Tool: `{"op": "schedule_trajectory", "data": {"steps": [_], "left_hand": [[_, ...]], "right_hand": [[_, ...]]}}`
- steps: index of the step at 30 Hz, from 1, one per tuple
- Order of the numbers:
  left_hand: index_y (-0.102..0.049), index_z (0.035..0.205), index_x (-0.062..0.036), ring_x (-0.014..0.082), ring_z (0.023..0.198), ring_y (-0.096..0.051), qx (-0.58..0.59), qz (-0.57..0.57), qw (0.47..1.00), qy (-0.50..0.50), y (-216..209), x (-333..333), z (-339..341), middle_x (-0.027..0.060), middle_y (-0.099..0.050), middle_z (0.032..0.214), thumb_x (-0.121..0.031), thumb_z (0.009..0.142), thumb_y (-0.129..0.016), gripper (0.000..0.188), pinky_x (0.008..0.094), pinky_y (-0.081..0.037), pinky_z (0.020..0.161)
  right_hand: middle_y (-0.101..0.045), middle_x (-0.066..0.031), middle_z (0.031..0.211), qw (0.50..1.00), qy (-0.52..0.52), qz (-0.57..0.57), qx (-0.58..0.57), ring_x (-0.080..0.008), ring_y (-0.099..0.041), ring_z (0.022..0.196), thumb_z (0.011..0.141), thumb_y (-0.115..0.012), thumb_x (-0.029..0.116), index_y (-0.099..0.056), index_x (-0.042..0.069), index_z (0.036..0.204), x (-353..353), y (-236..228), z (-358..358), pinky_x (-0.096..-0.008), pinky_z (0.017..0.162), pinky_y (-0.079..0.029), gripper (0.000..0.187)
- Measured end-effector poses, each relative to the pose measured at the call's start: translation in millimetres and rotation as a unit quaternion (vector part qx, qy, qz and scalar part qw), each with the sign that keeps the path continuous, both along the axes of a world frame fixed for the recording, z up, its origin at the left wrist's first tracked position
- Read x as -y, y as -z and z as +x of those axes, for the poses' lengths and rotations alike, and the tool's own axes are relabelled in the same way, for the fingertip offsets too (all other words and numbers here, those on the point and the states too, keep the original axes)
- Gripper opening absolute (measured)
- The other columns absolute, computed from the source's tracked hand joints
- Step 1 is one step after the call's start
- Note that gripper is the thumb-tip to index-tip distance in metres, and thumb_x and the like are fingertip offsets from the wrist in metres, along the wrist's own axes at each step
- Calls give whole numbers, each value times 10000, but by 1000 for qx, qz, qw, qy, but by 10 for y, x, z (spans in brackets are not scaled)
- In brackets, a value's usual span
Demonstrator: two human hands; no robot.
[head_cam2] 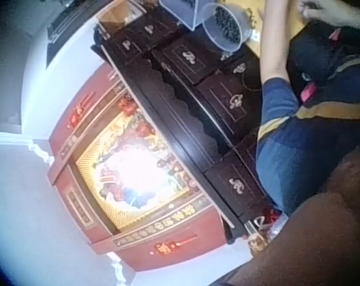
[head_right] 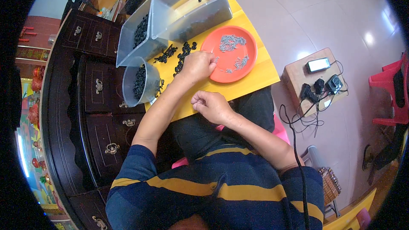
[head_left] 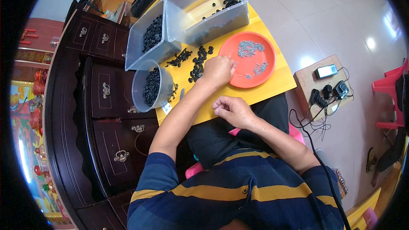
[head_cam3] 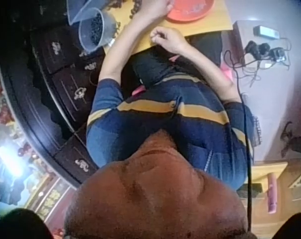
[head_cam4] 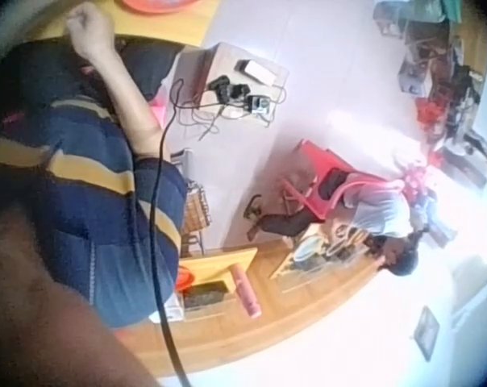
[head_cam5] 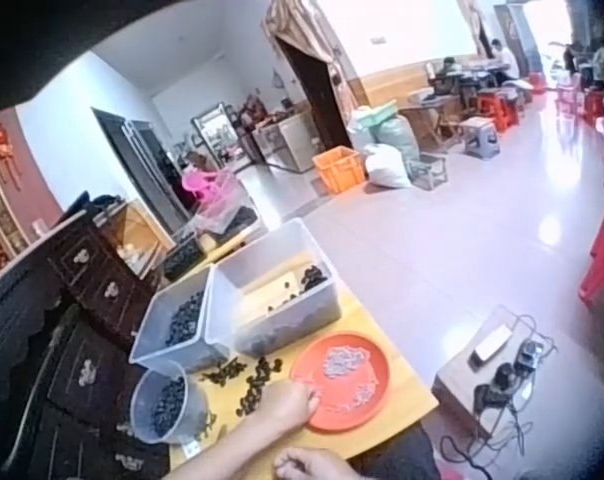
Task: The person trims small plastic components using a knife and assembles the plastic parts together by hand.
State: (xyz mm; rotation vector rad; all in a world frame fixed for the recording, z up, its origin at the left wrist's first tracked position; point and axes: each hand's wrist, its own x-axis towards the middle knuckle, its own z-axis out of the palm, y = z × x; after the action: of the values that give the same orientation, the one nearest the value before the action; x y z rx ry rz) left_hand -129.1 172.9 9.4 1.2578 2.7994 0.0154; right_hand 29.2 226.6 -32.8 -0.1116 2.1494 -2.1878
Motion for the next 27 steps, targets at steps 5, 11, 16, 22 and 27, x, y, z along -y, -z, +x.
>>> {"op": "schedule_trajectory", "data": {"steps": [5, 11, 16, 22, 27], "left_hand": [[-691, 796, -94, 332, 779, -683, -5, 40, 999, 14, 22, 45, -3, 124, -683, 805, -234, 802, -673, 142, 468, -547, 692], [-686, 794, -82, 336, 765, -679, -46, 43, 998, 31, 91, 75, 55, 131, -677, 802, -218, 811, -660, 140, 468, -551, 680], [-678, 815, -61, 337, 750, -680, -49, 68, 996, 39, 71, 87, 53, 139, -667, 799, -209, 805, -659, 149, 463, -552, 672], [-674, 839, -52, 329, 802, -677, -30, 118, 992, 40, 139, 147, 34, 134, -667, 835, -196, 818, -677, 146, 457, -551, 692], [-671, 853, -59, 330, 804, -675, -8, 130, 990, 56, 102, 109, 35, 131, -666, 832, -200, 821, -686, 145, 452, -547, 704]], "right_hand": [[-685, -79, 784, 1000, 3, -10, -2, -164, -677, 732, 862, -676, 119, -649, 20, 963, -19, 2, 2, -325, 701, -531, 144], [-687, -91, 790, 1000, 16, 5, -8, -183, -683, 737, 863, -675, 124, -649, 23, 967, 10, 20, 21, -331, 712, -533, 147], [-685, -99, 792, 999, 19, 6, -26, -199, -682, 740, 868, -674, 138, -653, 32, 976, 5, 46, -4, -339, 708, -532, 153], [-678, -83, 780, 1000, 14, 10, -22, -185, -665, 710, 871, -670, 135, -651, 32, 978, -7, 6, -6, -334, 690, -524, 150], [-666, -76, 763, 1000, 5, 1, 6, -169, -658, 706, 872, -668, 128, -645, 21, 976, -19, -6, 9, -324, 691, -520, 151]]}}
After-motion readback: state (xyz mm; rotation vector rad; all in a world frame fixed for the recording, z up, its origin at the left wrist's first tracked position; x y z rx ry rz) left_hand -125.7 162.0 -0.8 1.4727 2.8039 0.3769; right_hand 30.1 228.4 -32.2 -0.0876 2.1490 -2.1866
